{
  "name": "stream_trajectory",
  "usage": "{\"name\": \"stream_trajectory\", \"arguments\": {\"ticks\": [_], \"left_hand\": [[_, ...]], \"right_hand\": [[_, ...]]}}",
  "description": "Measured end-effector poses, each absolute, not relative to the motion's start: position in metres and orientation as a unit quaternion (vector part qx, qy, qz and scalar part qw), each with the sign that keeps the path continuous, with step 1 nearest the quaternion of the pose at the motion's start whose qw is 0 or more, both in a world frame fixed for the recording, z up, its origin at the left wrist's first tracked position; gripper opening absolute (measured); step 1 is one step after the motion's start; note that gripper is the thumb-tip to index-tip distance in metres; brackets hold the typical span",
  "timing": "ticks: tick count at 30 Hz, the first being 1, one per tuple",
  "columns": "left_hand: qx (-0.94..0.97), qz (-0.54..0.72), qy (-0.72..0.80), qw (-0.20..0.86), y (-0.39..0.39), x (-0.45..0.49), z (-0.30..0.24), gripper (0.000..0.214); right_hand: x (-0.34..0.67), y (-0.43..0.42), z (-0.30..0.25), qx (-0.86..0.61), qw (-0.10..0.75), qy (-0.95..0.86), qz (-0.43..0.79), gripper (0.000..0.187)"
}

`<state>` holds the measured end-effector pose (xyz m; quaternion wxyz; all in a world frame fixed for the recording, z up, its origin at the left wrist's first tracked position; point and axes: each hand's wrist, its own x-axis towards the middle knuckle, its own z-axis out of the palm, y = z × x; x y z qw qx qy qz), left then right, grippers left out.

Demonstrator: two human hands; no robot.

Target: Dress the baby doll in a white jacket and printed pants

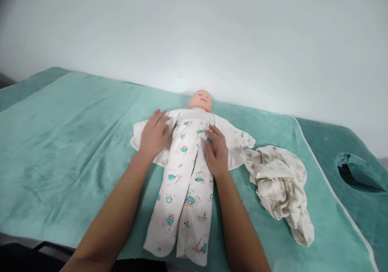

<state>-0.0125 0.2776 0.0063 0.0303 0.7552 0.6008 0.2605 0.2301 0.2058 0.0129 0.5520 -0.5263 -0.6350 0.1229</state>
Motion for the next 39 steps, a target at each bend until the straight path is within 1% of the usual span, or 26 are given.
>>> {"name": "stream_trajectory", "arguments": {"ticks": [3, 5, 7, 9, 11, 13, 15, 18, 20, 22, 25, 28, 32, 35, 39], "left_hand": [[0.797, 0.266, 0.542, 0.008, 0.282, 0.004, 0.0, 0.044], [0.796, 0.267, 0.543, -0.004, 0.284, 0.006, -0.002, 0.047], [0.78, 0.269, 0.564, -0.01, 0.287, 0.005, -0.004, 0.048], [0.762, 0.273, 0.587, -0.014, 0.29, 0.003, -0.006, 0.048], [0.746, 0.274, 0.607, -0.018, 0.293, 0.001, -0.006, 0.047], [0.734, 0.263, 0.626, -0.014, 0.296, -0.002, -0.004, 0.046], [0.725, 0.241, 0.646, 0.0, 0.301, -0.004, 0.001, 0.043], [0.705, 0.213, 0.676, 0.034, 0.31, -0.01, 0.007, 0.038], [0.691, 0.21, 0.69, 0.052, 0.315, -0.014, 0.008, 0.035], [0.681, 0.215, 0.697, 0.061, 0.319, -0.016, 0.006, 0.033], [0.682, 0.224, 0.693, 0.068, 0.321, -0.018, 0.003, 0.032], [0.686, 0.235, 0.684, 0.071, 0.319, -0.018, 0.003, 0.031], [0.684, 0.252, 0.682, 0.065, 0.307, -0.016, 0.008, 0.035], [0.676, 0.27, 0.683, 0.058, 0.294, -0.016, 0.012, 0.04], [0.661, 0.275, 0.695, 0.074, 0.279, -0.023, 0.012, 0.044]], "right_hand": [[0.227, 0.203, 0.013, -0.489, 0.531, -0.665, 0.193, 0.028], [0.229, 0.202, 0.011, -0.492, 0.522, -0.663, 0.211, 0.028], [0.23, 0.202, 0.014, -0.499, 0.518, -0.665, 0.201, 0.028], [0.227, 0.202, 0.025, -0.506, 0.512, -0.674, 0.165, 0.027], [0.215, 0.208, 0.043, -0.517, 0.479, -0.697, 0.132, 0.027], [0.196, 0.222, 0.062, -0.522, 0.408, -0.739, 0.12, 0.028], [0.173, 0.246, 0.076, -0.523, 0.309, -0.787, 0.107, 0.028], [0.142, 0.291, 0.081, -0.523, 0.148, -0.838, 0.054, 0.025], [0.128, 0.319, 0.077, -0.49, 0.052, -0.869, 0.036, 0.023], [0.122, 0.341, 0.071, -0.454, -0.008, -0.89, 0.038, 0.025], [0.12, 0.365, 0.065, -0.419, -0.063, -0.902, 0.083, 0.026], [0.123, 0.377, 0.064, -0.408, -0.1, -0.899, 0.119, 0.034], [0.131, 0.374, 0.071, -0.405, -0.119, -0.902, 0.095, 0.041], [0.14, 0.367, 0.08, -0.408, -0.121, -0.903, 0.062, 0.041], [0.157, 0.366, 0.098, -0.435, -0.107, -0.893, 0.048, 0.036]]}}
